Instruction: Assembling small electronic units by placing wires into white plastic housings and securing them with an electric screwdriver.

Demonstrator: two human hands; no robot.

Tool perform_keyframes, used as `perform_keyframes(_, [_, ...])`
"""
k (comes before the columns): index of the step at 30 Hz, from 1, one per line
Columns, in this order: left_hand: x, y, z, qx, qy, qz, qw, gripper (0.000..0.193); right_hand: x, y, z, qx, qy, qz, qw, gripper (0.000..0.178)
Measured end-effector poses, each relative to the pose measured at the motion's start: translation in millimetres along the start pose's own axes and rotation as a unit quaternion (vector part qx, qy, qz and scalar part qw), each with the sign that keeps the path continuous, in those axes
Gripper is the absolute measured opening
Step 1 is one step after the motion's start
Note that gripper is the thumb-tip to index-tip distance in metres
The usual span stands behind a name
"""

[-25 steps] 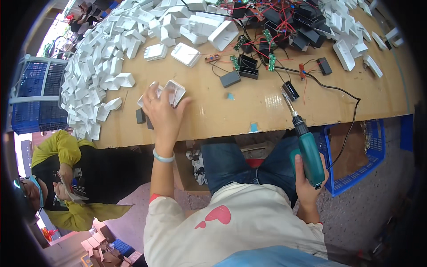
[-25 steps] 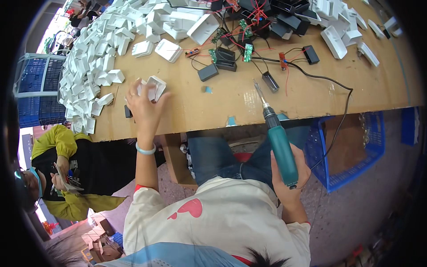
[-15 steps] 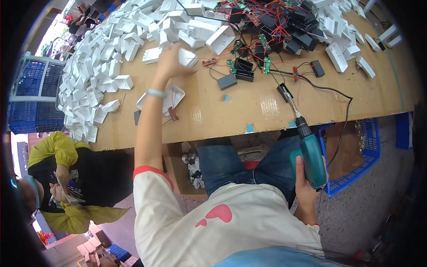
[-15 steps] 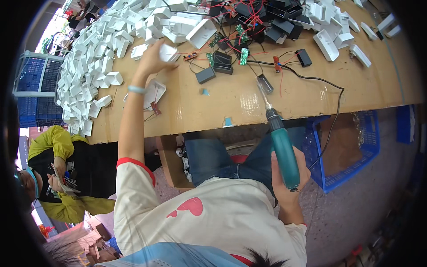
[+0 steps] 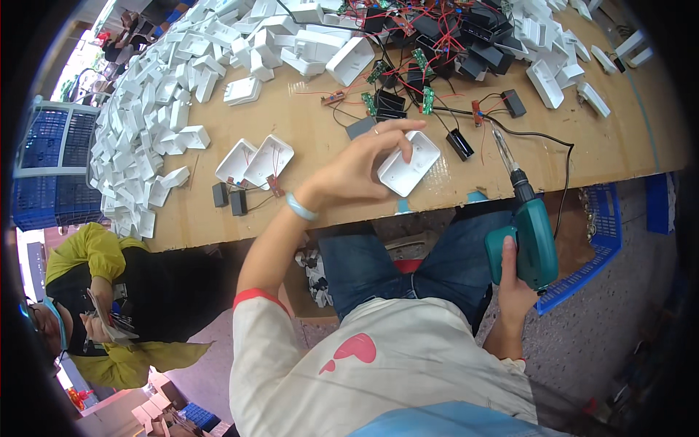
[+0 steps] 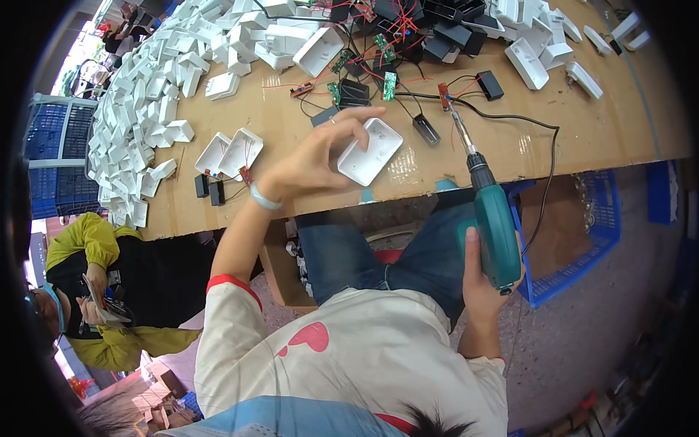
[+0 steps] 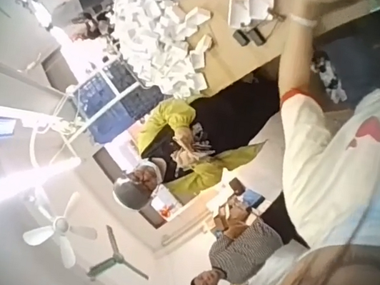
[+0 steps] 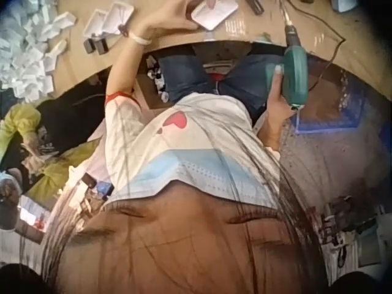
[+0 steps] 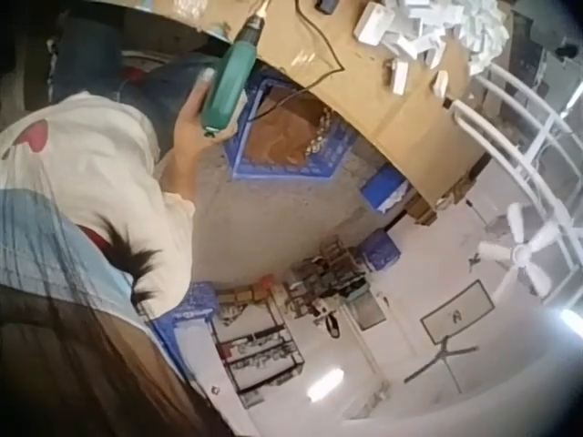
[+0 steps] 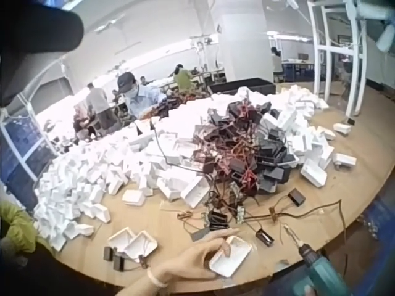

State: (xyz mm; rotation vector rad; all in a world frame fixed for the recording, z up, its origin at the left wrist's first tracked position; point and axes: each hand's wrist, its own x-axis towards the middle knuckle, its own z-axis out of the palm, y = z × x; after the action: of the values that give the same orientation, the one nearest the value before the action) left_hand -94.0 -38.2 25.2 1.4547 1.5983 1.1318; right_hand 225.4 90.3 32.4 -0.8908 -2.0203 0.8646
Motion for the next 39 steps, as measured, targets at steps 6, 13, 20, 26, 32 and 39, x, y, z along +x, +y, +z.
perform_keyframes(6, [5, 16, -15, 0.061, -0.061, 0.083, 0.993, 0.049, -4, -1, 2, 0.016, -0.023, 0.04, 0.999, 0.019])
perform_keyframes(13, [17, 23, 10, 0.123, 0.019, 0.024, 0.992, 0.055, 1, -1, 3, 0.029, -0.024, 0.018, 0.999, 0.019])
perform_keyframes(20, [29, 16, 34, 0.453, 0.056, 0.14, 0.879, 0.052, -2, -4, 1, 0.022, -0.005, 0.044, 0.999, 0.018])
perform_keyframes(26, [30, 11, 48, 0.607, 0.155, 0.142, 0.766, 0.04, -3, -1, 1, 0.028, -0.007, 0.031, 0.999, 0.018])
perform_keyframes(32, [34, 7, 59, 0.636, 0.177, 0.054, 0.749, 0.038, -2, -6, 2, 0.013, -0.028, 0.018, 0.999, 0.018])
perform_keyframes(39, [4, 46, 28, 0.497, 0.272, 0.066, 0.821, 0.046, -2, -3, 0, 0.038, -0.009, 0.036, 0.999, 0.018])
